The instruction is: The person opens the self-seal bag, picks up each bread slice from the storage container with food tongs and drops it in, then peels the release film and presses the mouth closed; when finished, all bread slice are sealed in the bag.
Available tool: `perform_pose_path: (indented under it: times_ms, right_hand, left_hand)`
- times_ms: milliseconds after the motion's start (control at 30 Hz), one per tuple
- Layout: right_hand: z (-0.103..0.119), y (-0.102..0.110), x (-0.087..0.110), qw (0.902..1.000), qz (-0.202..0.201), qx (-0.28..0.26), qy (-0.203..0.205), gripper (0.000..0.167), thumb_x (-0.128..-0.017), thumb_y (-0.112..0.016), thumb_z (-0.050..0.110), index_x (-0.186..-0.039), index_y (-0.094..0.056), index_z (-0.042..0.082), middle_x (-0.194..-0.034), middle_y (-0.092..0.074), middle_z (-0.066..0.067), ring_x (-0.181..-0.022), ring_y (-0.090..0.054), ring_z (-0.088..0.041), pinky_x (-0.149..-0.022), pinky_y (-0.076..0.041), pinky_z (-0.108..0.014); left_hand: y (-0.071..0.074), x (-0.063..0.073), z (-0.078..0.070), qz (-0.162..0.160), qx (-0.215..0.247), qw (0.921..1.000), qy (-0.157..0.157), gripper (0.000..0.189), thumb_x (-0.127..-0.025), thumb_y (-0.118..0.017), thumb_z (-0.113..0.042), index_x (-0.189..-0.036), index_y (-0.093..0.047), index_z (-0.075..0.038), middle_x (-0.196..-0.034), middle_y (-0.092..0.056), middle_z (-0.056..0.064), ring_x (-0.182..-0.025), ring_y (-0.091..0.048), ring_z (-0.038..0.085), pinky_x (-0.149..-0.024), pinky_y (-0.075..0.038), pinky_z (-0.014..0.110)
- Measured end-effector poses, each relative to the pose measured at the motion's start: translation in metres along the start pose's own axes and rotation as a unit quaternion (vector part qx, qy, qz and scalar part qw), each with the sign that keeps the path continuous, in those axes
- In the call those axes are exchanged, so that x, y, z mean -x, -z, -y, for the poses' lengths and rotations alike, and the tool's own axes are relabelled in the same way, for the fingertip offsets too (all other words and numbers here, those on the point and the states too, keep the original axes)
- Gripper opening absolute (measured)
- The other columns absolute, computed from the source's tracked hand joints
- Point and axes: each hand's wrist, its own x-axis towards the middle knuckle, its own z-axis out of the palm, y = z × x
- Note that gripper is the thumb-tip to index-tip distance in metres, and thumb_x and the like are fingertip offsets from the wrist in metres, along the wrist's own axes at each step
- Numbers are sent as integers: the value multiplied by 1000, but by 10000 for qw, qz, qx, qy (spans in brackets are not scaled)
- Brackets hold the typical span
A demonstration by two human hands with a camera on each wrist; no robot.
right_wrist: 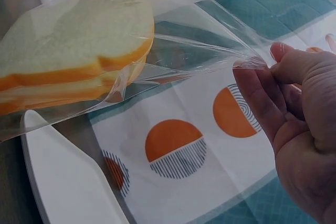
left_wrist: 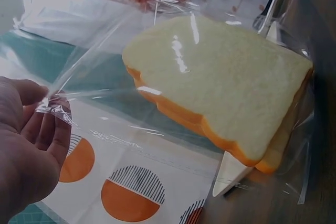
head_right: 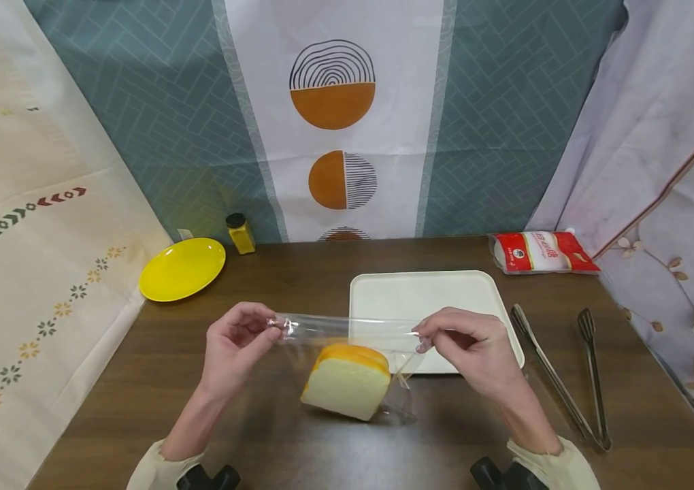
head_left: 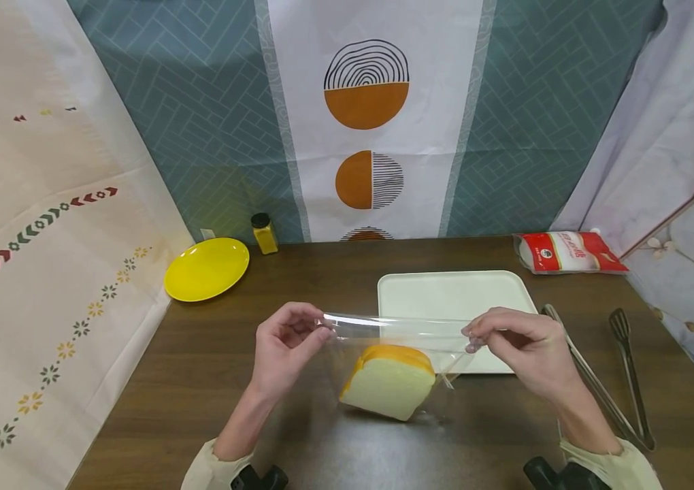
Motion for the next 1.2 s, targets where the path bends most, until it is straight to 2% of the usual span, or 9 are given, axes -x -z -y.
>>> perform_pose_path:
  times_ms: [200,533,800,1033,1200]
  right_hand:
    - [1,1,0,10000,-37,-3,-13,45,-72,-49,-39,-100,-70,-11,-97,-71,-19,-84,-68,-20,-77,-57,-25]
    - [2,2,-2,9998,71,-13,165,42,-72,-51,-37,-97,-71,-10,-96,-71,-20,-90,-68,-21,-79,-56,-23]
    - [2,2,-1,9998,57,91,172,42,-69,-53,-37,-99,-70,-12,-97,-70,-22,-87,-67,-21,-80,-56,-24]
    - [2,0,1,9997,-143,120,-152,43,-65,-62,-36,-101,-69,-14,-95,-69,-22,-90,-66,-23,-82,-56,-27]
    - [3,-2,1,9988,-304,202,-335,43,-65,-63,-37,-100,-69,-13,-94,-69,-22,-89,-66,-23,-81,-56,-27]
  left_hand:
    - [0,1,-2,2,-170,9992,348,23,-87,-67,14,-108,-62,7,-96,-70,12,-82,-69,21,-75,-59,31]
    - [1,0,-2,-71,-351,9983,463,23,-89,-67,12,-110,-63,6,-97,-70,13,-83,-69,21,-77,-58,31]
    - [-1,0,-4,-42,-335,9990,299,23,-88,-66,15,-110,-63,8,-98,-70,14,-84,-69,21,-78,-58,30]
    - [-2,1,-2,-24,-278,9994,220,23,-88,-68,14,-109,-62,9,-98,-69,17,-84,-69,22,-78,-58,33]
    - [-2,2,-3,-22,-327,9993,160,23,-87,-69,13,-110,-63,9,-98,-69,18,-84,-69,22,-77,-58,32]
